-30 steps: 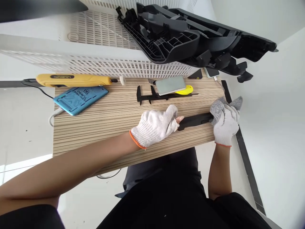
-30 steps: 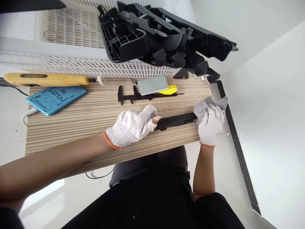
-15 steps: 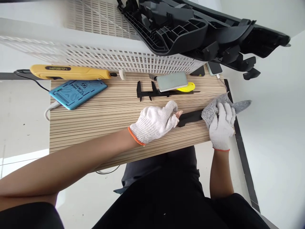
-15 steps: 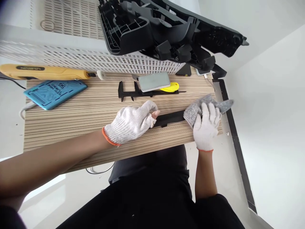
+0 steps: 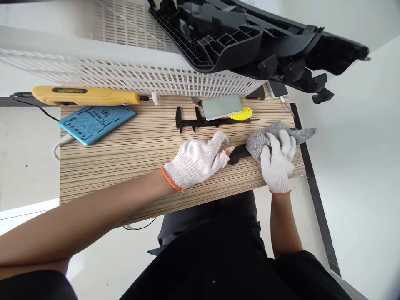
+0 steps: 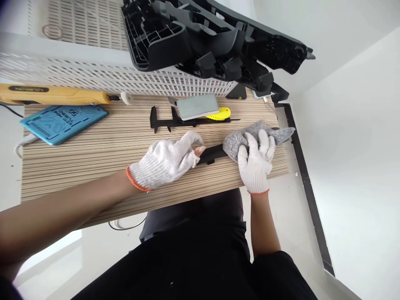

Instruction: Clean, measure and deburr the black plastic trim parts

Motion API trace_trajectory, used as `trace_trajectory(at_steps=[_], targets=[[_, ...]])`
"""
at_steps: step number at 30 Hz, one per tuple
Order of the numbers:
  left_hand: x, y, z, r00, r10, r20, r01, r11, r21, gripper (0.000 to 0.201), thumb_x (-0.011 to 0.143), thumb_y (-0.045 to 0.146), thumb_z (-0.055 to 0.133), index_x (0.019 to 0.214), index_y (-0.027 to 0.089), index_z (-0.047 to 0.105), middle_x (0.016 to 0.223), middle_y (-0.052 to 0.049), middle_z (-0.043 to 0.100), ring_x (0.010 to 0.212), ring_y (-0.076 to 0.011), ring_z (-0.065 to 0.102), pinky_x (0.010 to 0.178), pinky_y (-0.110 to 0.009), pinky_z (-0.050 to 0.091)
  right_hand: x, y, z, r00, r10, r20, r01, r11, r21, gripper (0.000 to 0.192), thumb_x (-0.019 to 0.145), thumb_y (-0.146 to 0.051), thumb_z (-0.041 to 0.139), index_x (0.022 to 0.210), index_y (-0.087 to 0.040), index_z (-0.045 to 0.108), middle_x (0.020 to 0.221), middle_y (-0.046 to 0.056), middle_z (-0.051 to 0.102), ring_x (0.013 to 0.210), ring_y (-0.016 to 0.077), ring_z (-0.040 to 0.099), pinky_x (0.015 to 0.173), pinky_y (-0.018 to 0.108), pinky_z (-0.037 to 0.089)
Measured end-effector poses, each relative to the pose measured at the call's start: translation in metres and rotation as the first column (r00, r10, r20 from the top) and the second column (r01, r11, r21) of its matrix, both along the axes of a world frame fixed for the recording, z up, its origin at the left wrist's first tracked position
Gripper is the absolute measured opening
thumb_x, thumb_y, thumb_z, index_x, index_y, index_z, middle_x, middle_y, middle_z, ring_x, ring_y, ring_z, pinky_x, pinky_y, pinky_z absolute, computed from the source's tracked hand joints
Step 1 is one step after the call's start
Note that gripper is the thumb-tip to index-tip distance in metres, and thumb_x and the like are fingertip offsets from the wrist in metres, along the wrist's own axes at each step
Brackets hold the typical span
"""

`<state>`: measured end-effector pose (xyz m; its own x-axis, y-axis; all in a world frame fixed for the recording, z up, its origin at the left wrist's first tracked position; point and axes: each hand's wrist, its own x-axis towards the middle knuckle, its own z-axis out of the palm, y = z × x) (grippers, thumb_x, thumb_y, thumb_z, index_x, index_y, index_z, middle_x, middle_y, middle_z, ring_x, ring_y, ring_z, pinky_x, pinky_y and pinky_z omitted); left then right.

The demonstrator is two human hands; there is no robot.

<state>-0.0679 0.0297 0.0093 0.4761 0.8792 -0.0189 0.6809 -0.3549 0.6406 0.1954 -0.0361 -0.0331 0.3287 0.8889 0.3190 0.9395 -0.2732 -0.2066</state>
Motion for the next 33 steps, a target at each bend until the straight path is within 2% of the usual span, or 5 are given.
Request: trace_trajectory(at_steps=[5,10,25,30,33], targets=[[-0.002,0.002,0.003,0.963,-0.115,-0.242,0.138,0.987,0.079,0.064,0.105,0.056,0.021,0.124,0.018,0.068,0.064,-0.009,0.063,0.052,-0.0257,0.056,0.046,-0.033,0.029,-0.002,-0.001,0.001,0.997,-0.082,0.007,0.082,0.996,0.039,0.049,0.104,-0.044,0.046,0.147,-0.029,0.063,0.166,0.011,0.043,0.156,0.0369,0.035,0.126,0.063,0.034],[-0.001,0.004,0.006,0.953,-0.12,-0.278,0.149,0.985,0.085,0.062,0.106,0.053,0.022,0.127,0.017,0.068,0.063,-0.009,0.062,0.053,-0.0265,0.059,0.046,-0.033,0.032,-0.003,0.003,0.004,1.0,0.002,-0.008,-0.002,0.999,-0.035,0.048,0.103,-0.041,0.047,0.149,-0.033,0.061,0.17,0.006,0.039,0.161,0.0363,0.028,0.126,0.061,0.037],[-0.002,0.005,0.004,0.979,-0.1,-0.18,0.111,0.992,0.055,0.06,0.104,0.057,0.025,0.12,0.019,0.068,0.061,-0.008,0.058,0.053,-0.0276,0.058,0.05,-0.035,0.031,-0.005,0.009,0.004,0.997,-0.039,-0.067,0.038,0.999,-0.022,0.049,0.101,-0.042,0.05,0.148,-0.034,0.061,0.169,0.007,0.039,0.159,0.0372,0.03,0.123,0.063,0.04],[-0.002,0.005,0.006,0.963,-0.114,-0.244,0.136,0.988,0.075,0.061,0.105,0.056,0.023,0.124,0.019,0.067,0.064,-0.009,0.062,0.056,-0.0278,0.061,0.049,-0.034,0.027,0.005,0.012,0.004,0.989,-0.127,-0.072,0.126,0.992,-0.014,0.05,0.095,-0.044,0.056,0.144,-0.035,0.063,0.166,0.008,0.04,0.154,0.0386,0.036,0.118,0.065,0.044],[-0.002,0.006,0.008,0.943,-0.123,-0.309,0.152,0.986,0.07,0.058,0.106,0.055,0.025,0.128,0.019,0.066,0.067,-0.009,0.067,0.058,-0.0264,0.064,0.05,-0.033,0.024,0.008,0.013,0.002,0.998,-0.054,-0.015,0.053,0.997,-0.049,0.051,0.095,-0.043,0.057,0.145,-0.036,0.062,0.168,0.006,0.039,0.155,0.0387,0.032,0.118,0.063,0.045]])
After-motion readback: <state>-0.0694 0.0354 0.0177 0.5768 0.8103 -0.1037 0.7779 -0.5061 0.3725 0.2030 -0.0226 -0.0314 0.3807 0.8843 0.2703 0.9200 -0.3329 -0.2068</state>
